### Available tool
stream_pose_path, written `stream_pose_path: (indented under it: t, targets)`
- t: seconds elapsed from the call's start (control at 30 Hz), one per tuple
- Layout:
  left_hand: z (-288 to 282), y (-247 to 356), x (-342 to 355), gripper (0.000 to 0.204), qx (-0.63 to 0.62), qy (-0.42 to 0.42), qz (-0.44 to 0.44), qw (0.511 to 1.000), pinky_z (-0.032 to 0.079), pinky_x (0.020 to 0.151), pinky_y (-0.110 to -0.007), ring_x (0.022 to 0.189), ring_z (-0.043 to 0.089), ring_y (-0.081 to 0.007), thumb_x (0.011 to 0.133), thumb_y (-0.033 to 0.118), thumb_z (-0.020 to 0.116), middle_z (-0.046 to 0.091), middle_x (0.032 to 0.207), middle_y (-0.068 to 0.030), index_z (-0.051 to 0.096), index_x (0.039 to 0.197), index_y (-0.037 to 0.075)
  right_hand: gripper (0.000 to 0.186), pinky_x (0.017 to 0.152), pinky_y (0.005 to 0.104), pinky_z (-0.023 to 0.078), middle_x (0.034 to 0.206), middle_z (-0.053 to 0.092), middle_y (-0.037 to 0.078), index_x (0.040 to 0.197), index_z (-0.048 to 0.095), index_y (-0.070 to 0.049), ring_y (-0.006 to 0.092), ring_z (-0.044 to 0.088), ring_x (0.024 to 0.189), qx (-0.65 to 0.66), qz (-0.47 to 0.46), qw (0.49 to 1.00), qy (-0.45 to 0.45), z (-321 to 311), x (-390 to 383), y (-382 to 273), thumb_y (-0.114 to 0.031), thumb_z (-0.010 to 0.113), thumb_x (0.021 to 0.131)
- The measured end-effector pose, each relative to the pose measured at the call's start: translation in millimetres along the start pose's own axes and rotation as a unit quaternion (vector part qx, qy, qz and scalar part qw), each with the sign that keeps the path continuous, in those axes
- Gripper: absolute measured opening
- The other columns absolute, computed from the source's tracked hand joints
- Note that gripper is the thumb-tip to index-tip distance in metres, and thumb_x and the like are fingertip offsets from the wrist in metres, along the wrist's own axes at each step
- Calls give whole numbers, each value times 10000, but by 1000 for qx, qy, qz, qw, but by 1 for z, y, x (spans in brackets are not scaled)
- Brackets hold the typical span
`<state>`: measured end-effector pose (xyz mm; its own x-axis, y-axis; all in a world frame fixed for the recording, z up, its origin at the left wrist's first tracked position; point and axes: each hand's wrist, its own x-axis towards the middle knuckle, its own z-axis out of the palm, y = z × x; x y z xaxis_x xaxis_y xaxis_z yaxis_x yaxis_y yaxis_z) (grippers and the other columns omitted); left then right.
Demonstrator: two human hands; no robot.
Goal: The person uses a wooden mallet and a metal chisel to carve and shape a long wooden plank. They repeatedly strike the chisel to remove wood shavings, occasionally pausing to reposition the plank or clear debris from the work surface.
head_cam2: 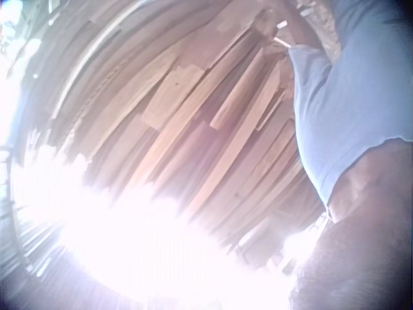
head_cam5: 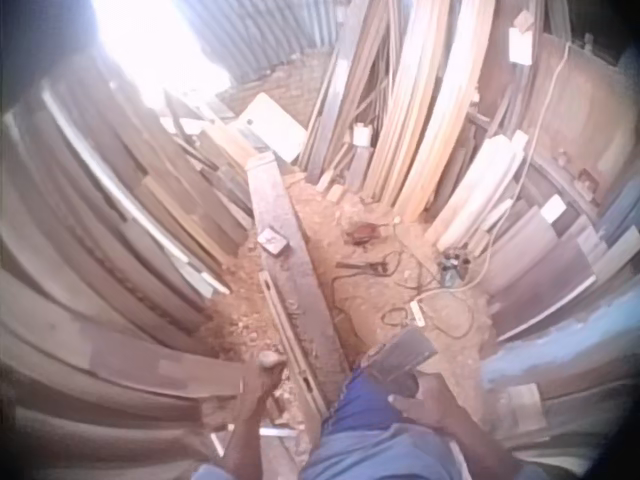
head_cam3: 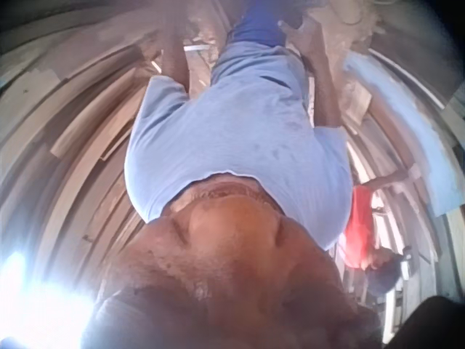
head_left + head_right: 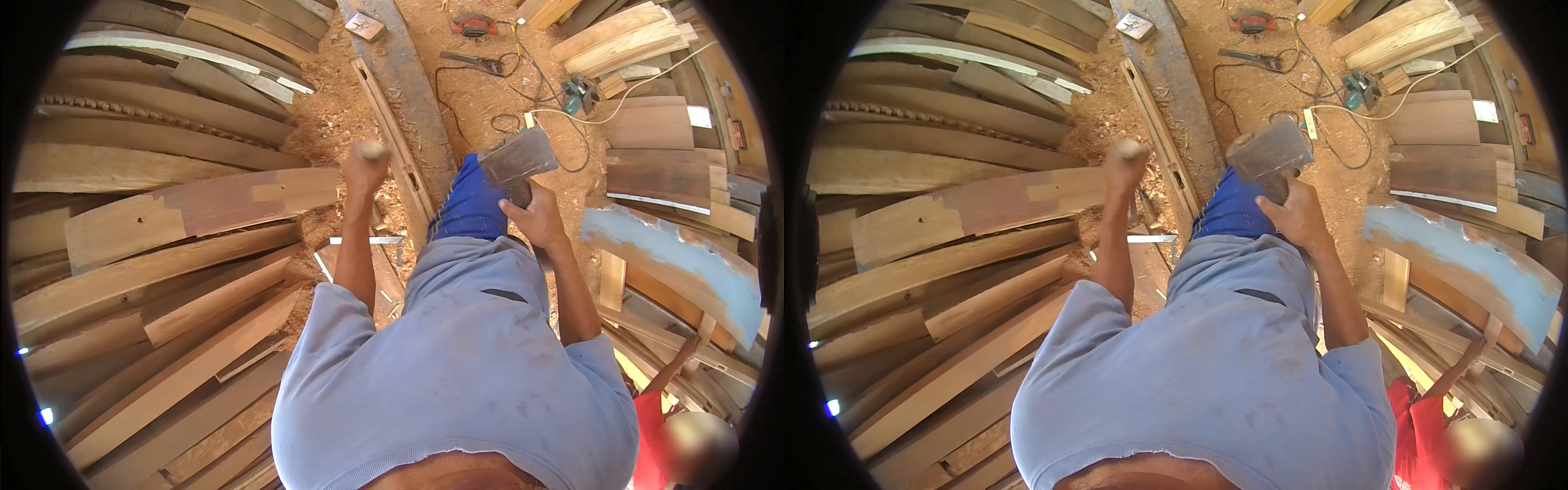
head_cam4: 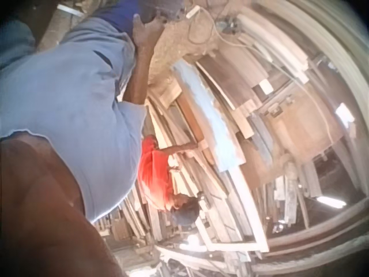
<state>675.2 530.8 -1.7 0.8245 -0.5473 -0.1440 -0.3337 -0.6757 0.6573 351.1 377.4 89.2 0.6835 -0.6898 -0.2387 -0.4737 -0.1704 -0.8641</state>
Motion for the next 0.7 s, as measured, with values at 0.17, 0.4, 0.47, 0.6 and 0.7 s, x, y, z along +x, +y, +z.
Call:
stream_pose_path:
  t: [0.17,0.4,0.47,0.6,0.7]
  targets:
    - [78,-46,-84,521,113,-242,-70,961,576,879,-478,1018,723,-418,793,450,827,754,1062,-224,729,1150,83,429,787,392,558,866,740,204,1138,682,44,275,739,827,-18,135,990,-31,-23,-16,55,-202,779,801]
    - [90,-17,-108,476,117,-182,-119,969,566,893,-504,1056,701,-436,790,445,807,750,1074,-225,751,1113,99,405,780,415,548,900,724,225,1085,690,38,320,722,849,-22,154,985,-75,-39,-39,126,-194,789,769]
    - [86,-13,-108,440,121,-179,-133,967,568,878,-496,1039,707,-423,799,436,804,754,1056,-215,762,1086,105,409,785,417,548,915,721,234,1080,692,37,336,717,858,-55,157,981,-99,-47,-35,127,-197,791,760]
    - [100,-30,-111,418,111,-154,-173,967,573,871,-490,1035,710,-415,799,431,806,756,1058,-209,767,1076,119,391,720,389,532,847,694,163,1057,684,73,252,678,766,-58,92,986,-130,-73,-9,112,-179,776,773]
    - [100,-32,-113,464,94,-160,-167,968,572,884,-485,1043,707,-417,786,430,831,750,1072,-219,741,1103,103,400,657,385,530,764,648,141,1047,652,86,233,672,705,-111,35,981,-155,-79,29,105,-190,773,783]
